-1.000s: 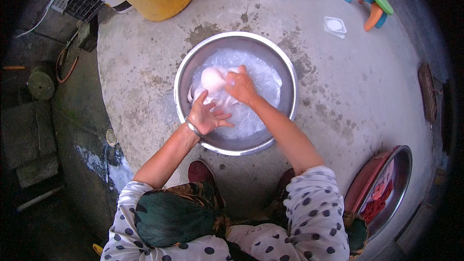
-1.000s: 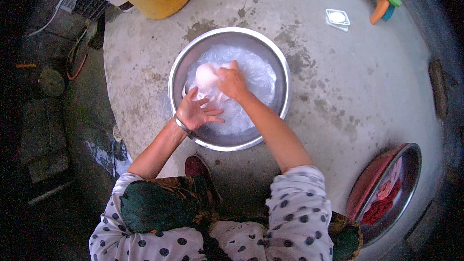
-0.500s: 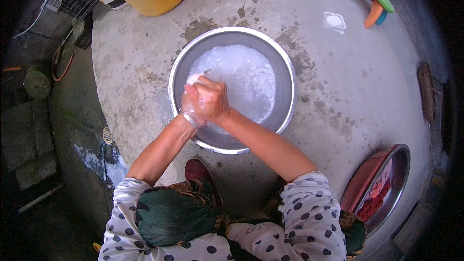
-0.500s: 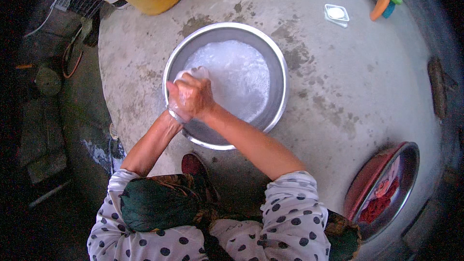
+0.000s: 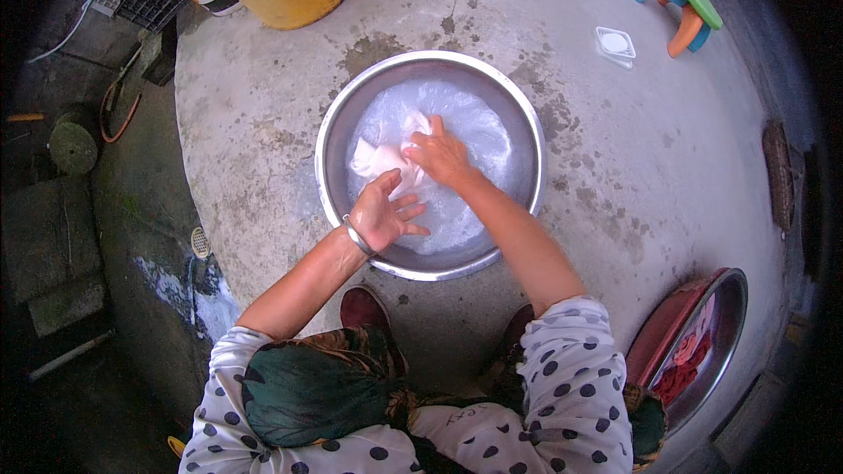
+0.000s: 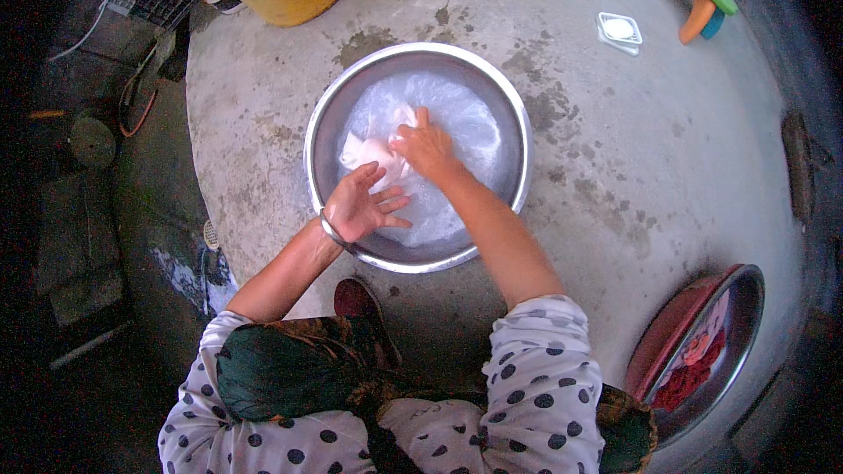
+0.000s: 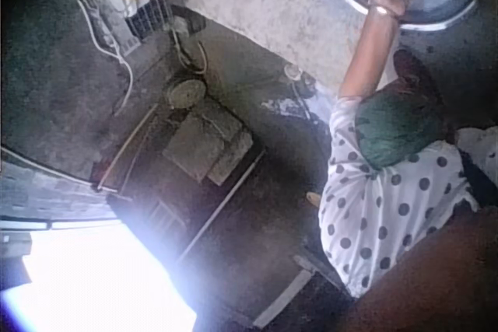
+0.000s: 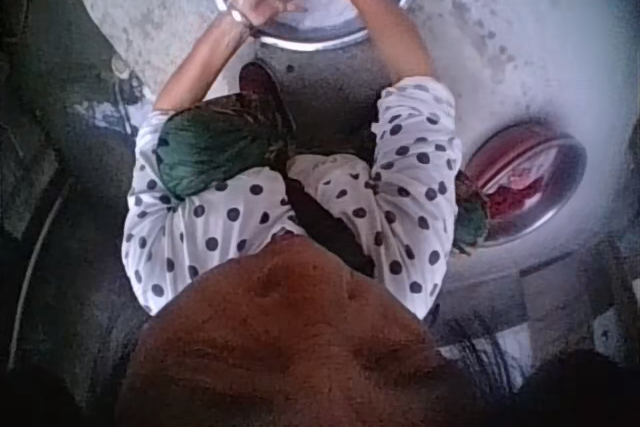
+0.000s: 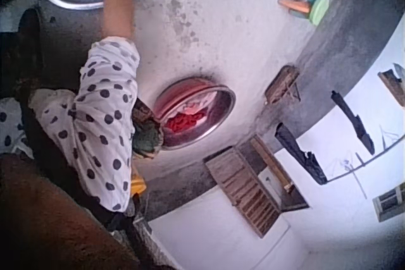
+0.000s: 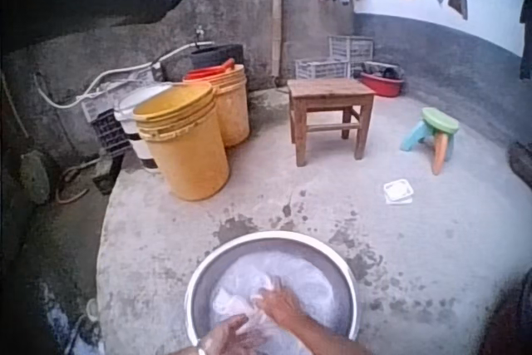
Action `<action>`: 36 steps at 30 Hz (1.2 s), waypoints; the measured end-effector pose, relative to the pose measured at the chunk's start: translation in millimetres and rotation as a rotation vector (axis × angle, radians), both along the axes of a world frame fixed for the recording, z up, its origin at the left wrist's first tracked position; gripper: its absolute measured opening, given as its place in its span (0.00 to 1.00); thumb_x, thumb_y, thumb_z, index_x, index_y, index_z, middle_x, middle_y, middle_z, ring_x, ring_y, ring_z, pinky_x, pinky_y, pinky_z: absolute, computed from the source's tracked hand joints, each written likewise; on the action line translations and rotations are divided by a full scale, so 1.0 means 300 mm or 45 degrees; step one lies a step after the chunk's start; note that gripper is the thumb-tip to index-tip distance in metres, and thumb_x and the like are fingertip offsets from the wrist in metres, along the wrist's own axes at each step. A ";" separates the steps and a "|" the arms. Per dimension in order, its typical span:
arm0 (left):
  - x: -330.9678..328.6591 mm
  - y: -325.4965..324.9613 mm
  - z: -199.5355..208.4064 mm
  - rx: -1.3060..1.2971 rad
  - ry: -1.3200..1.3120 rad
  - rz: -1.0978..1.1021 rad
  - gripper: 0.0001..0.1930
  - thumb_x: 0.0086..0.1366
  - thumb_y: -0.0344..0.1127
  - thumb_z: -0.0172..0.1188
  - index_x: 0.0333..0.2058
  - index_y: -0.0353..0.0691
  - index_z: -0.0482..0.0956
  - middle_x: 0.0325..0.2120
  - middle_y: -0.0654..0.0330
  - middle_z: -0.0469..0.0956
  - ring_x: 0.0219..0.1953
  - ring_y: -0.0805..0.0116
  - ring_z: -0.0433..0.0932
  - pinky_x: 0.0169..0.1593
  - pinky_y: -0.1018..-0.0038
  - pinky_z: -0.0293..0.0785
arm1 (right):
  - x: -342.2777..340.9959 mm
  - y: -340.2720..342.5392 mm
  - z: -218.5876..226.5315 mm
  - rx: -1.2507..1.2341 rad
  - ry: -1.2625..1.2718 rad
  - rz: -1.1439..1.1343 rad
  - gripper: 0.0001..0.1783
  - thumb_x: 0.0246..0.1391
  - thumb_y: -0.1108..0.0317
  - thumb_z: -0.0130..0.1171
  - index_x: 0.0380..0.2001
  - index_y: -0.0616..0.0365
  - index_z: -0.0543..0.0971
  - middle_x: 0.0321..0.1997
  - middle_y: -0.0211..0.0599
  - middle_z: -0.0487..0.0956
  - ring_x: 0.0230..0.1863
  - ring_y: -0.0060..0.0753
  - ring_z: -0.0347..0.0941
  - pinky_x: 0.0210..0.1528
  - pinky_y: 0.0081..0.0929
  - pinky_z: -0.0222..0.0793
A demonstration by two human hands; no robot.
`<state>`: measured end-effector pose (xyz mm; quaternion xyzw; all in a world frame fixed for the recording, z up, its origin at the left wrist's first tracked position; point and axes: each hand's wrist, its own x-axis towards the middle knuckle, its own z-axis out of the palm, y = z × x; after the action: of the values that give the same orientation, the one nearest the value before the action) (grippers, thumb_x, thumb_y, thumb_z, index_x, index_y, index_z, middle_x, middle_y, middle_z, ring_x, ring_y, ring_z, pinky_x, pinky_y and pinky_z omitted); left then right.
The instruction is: The person sits on a concrete floor and hand-washes several pieces of clothing, including a red shirt and a white cloth, in a metal basin filled with soapy water. They scrub, rinse, and wring out the items one by one, transferring them to a larger basin as they finish.
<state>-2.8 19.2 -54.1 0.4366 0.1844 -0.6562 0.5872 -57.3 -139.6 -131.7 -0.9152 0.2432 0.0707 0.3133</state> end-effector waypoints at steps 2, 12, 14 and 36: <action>-0.010 -0.002 -0.004 -0.008 0.063 0.005 0.38 0.61 0.50 0.48 0.62 0.45 0.38 0.60 0.42 0.36 0.62 0.42 0.39 0.54 0.33 0.44 | 0.002 0.001 -0.004 -0.104 -0.053 -0.270 0.24 0.47 0.45 0.53 0.45 0.45 0.73 0.58 0.52 0.56 0.52 0.59 0.61 0.47 0.50 0.63; 0.039 0.030 -0.074 -0.414 0.158 0.028 0.43 0.57 0.68 0.35 0.59 0.35 0.47 0.58 0.46 0.53 0.59 0.47 0.57 0.53 0.39 0.58 | -0.041 0.164 0.203 0.931 -0.381 -0.499 0.16 0.38 0.64 0.56 0.29 0.65 0.76 0.19 0.43 0.76 0.28 0.33 0.74 0.33 0.29 0.68; 0.052 0.030 -0.072 -0.428 0.179 0.140 0.34 0.62 0.61 0.35 0.54 0.35 0.58 0.51 0.50 0.66 0.53 0.54 0.67 0.55 0.52 0.62 | -0.081 0.196 0.296 1.094 -0.538 -0.449 0.11 0.40 0.66 0.55 0.25 0.63 0.75 0.19 0.34 0.73 0.25 0.23 0.69 0.28 0.24 0.65; 0.065 -0.045 0.011 -0.654 0.184 -0.041 0.19 0.57 0.34 0.51 0.47 0.34 0.67 0.36 0.53 0.76 0.37 0.62 0.77 0.44 0.54 0.74 | -0.017 0.035 0.183 1.594 -0.786 -0.638 0.49 0.47 0.26 0.21 0.49 0.60 0.68 0.40 0.38 0.73 0.42 0.31 0.70 0.45 0.29 0.67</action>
<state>16.5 5.8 -50.7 0.2280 0.0463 -0.7202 0.6536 -62.4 -129.0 -76.8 -0.4608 0.2597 -0.1380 0.8374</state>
